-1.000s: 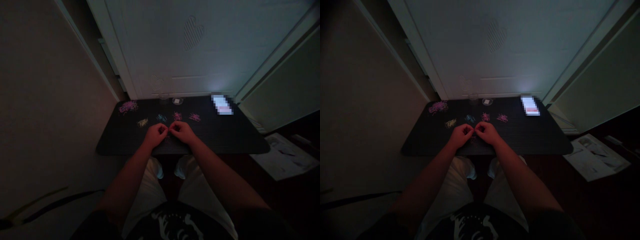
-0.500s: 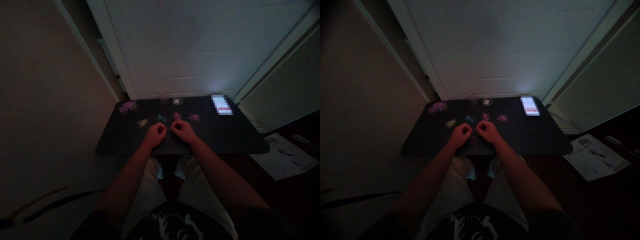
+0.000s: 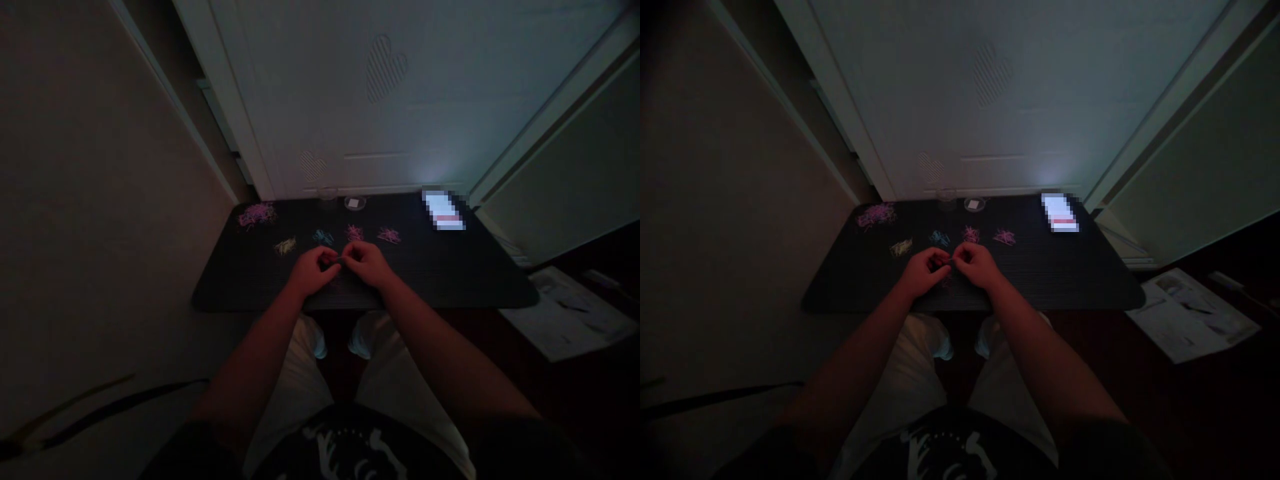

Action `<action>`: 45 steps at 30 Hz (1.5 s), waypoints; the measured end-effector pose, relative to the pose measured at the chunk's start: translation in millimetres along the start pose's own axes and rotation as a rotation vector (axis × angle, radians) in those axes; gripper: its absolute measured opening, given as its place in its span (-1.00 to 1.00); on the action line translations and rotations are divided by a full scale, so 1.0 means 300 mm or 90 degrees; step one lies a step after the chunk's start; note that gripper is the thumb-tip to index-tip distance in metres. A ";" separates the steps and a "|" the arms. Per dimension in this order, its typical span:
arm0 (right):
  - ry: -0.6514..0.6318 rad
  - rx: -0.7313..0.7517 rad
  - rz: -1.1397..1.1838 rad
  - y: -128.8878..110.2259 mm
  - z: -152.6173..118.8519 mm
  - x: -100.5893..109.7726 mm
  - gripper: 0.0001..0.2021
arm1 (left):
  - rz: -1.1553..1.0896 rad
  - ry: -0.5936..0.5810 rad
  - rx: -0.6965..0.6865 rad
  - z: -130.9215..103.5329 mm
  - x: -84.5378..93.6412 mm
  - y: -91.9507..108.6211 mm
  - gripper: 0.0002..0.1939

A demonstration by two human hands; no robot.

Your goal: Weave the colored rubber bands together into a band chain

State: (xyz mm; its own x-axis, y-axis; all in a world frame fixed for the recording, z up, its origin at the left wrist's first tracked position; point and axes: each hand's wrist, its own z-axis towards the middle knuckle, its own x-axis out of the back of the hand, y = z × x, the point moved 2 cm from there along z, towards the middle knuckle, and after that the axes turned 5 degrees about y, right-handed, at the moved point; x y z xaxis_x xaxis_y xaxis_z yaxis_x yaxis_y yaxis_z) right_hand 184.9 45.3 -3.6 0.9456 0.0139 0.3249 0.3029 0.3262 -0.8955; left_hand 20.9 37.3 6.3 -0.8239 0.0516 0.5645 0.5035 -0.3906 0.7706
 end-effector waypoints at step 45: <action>0.106 -0.053 0.084 0.006 0.002 0.022 -0.89 | -0.020 0.015 0.042 0.002 0.002 -0.008 -0.83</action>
State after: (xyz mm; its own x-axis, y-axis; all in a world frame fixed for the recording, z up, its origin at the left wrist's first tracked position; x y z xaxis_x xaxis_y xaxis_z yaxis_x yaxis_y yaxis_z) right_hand 191.7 46.4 -2.8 0.9821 -0.1074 0.1548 0.1775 0.2525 -0.9512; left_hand 19.5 38.7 4.9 -0.8451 0.0405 0.5331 0.4928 -0.3278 0.8060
